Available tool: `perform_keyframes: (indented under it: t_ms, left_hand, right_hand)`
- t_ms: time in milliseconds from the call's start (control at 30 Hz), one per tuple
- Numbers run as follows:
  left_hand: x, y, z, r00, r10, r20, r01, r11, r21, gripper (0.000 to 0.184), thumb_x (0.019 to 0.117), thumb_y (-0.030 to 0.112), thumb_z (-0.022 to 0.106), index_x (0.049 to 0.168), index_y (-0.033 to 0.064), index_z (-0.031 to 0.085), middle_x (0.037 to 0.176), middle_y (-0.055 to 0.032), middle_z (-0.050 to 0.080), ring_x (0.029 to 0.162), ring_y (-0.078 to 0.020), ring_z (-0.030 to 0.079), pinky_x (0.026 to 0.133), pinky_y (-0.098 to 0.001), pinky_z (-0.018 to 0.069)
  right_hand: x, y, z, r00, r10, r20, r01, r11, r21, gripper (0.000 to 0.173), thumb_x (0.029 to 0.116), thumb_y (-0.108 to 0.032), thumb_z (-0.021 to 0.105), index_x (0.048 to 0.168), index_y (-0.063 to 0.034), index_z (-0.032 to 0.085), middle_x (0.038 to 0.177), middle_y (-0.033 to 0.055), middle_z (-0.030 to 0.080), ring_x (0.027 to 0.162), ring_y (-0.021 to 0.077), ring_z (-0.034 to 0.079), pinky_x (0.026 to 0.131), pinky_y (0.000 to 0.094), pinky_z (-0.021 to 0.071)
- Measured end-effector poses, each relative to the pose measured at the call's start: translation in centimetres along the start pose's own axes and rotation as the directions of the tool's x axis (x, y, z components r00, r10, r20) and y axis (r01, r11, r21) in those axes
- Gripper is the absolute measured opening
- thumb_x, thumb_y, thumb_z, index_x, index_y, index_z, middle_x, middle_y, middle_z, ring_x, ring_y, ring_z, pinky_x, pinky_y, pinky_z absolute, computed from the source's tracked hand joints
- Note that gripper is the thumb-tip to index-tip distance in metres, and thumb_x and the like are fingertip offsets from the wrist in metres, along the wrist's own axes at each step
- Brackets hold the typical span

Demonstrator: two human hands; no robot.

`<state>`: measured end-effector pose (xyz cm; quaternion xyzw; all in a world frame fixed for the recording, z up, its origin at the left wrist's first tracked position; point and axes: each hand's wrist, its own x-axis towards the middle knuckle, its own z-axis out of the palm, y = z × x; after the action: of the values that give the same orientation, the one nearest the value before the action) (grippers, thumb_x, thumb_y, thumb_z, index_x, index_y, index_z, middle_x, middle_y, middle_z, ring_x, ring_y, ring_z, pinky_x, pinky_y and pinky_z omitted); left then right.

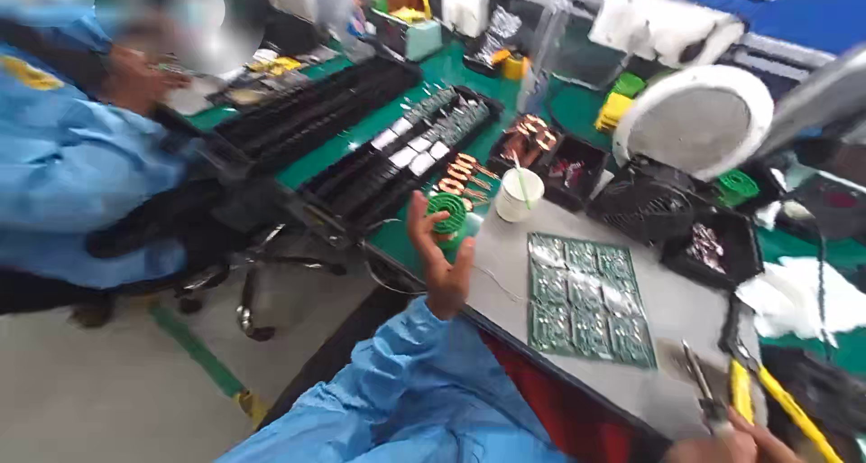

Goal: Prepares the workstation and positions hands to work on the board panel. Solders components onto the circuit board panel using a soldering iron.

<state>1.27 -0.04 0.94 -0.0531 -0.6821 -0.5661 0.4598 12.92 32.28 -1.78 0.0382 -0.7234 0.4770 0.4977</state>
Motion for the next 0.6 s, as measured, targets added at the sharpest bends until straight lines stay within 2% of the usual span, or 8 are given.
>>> perform_keyframes:
  t_ms: [33, 100, 200, 267, 367, 433, 500, 600]
  left_hand:
    - [0.3, -0.1, 0.0, 1.000, 0.009, 0.019, -0.008, 0.999, -0.031, 0.078, 0.0967, 0.022, 0.062, 0.155, -0.0066, 0.020, 0.154, -0.0197, 0.038, 0.125, -0.0132, 0.055, 0.097, -0.0301, 0.0511]
    - [0.5, -0.2, -0.2, 0.998, 0.028, 0.052, -0.024, 0.997, -0.078, 0.082, 0.0976, 0.020, 0.061, 0.156, -0.0061, 0.011, 0.157, -0.0147, 0.033, 0.126, -0.0100, 0.053, 0.099, -0.0294, 0.0500]
    - [0.8, -0.2, -0.4, 0.996, 0.043, 0.078, -0.035, 0.994, -0.100, 0.086, 0.0976, 0.021, 0.062, 0.155, -0.0112, 0.007, 0.162, -0.0183, 0.025, 0.129, -0.0122, 0.050, 0.099, -0.0299, 0.0492]
    - [0.9, -0.5, -0.7, 0.997, 0.035, 0.075, -0.028, 0.995, -0.092, 0.087, 0.0966, 0.020, 0.061, 0.154, -0.0149, 0.004, 0.160, -0.0244, 0.025, 0.130, -0.0171, 0.049, 0.101, -0.0312, 0.0491]
    - [0.9, -1.4, -1.4, 0.998, 0.035, 0.055, -0.028, 0.992, -0.125, 0.082, 0.0959, 0.018, 0.062, 0.153, -0.0146, 0.012, 0.157, -0.0239, 0.031, 0.133, -0.0222, 0.049, 0.105, -0.0363, 0.0477]
    - [0.7, -2.1, -1.7, 0.997, 0.056, 0.054, -0.049, 0.990, -0.136, 0.074, 0.0965, 0.016, 0.060, 0.152, -0.0111, 0.019, 0.156, -0.0198, 0.035, 0.133, -0.0234, 0.049, 0.107, -0.0397, 0.0472]
    - [0.5, -2.5, -2.0, 0.994, 0.097, 0.059, -0.090, 0.991, -0.103, 0.060, 0.0988, 0.016, 0.058, 0.148, -0.0060, 0.031, 0.154, -0.0159, 0.039, 0.134, -0.0234, 0.049, 0.106, -0.0404, 0.0473]
    - [0.2, -2.5, -2.3, 0.982, 0.157, 0.103, -0.155, 0.988, -0.020, 0.034, 0.1001, 0.016, 0.056, 0.130, 0.0013, 0.052, 0.144, -0.0138, 0.048, 0.131, -0.0238, 0.049, 0.103, -0.0394, 0.0452]
  right_hand:
    - [-0.1, 0.6, 0.0, 1.000, -0.020, -0.003, 0.020, 1.000, -0.013, 0.017, 0.1076, -0.024, 0.049, 0.113, -0.0205, 0.065, 0.103, -0.0206, 0.068, 0.098, -0.0083, 0.064, 0.087, 0.0160, 0.0537]
    - [0.0, 0.7, 0.0, 0.999, -0.026, -0.039, 0.026, 1.000, 0.001, 0.020, 0.1078, -0.029, 0.047, 0.115, -0.0293, 0.065, 0.105, -0.0239, 0.068, 0.099, -0.0063, 0.065, 0.086, 0.0179, 0.0551]
    - [-0.2, 0.1, -0.5, 0.994, 0.017, -0.112, -0.012, 0.999, 0.037, 0.024, 0.1084, -0.042, 0.046, 0.114, -0.0329, 0.067, 0.105, -0.0227, 0.070, 0.099, -0.0032, 0.067, 0.086, 0.0207, 0.0571]
    - [-0.7, -0.2, -1.3, 0.991, -0.041, -0.124, 0.039, 0.999, -0.022, 0.026, 0.1081, -0.044, 0.045, 0.118, -0.0324, 0.066, 0.107, -0.0225, 0.069, 0.103, -0.0033, 0.066, 0.091, 0.0214, 0.0547]
    - [-2.0, 0.1, -2.8, 0.969, -0.245, -0.042, 0.219, 0.920, -0.325, 0.026, 0.1077, -0.042, 0.045, 0.124, -0.0259, 0.058, 0.113, -0.0178, 0.062, 0.113, -0.0024, 0.058, 0.103, 0.0253, 0.0457]
    - [-3.2, 1.4, -3.8, 0.942, -0.325, 0.086, 0.322, 0.799, -0.508, 0.025, 0.1056, -0.042, 0.048, 0.119, -0.0227, 0.056, 0.113, -0.0087, 0.057, 0.117, 0.0058, 0.054, 0.107, 0.0299, 0.0416]
    - [-4.1, 2.6, -3.6, 0.927, -0.328, 0.182, 0.371, 0.732, -0.572, 0.023, 0.1041, -0.039, 0.054, 0.109, -0.0174, 0.061, 0.105, -0.0002, 0.061, 0.114, 0.0155, 0.057, 0.109, 0.0352, 0.0399]
    - [-4.2, 2.5, -3.0, 0.943, -0.284, 0.171, 0.330, 0.752, -0.570, 0.023, 0.1049, -0.038, 0.052, 0.106, -0.0171, 0.060, 0.103, -0.0010, 0.060, 0.113, 0.0141, 0.056, 0.110, 0.0334, 0.0391]
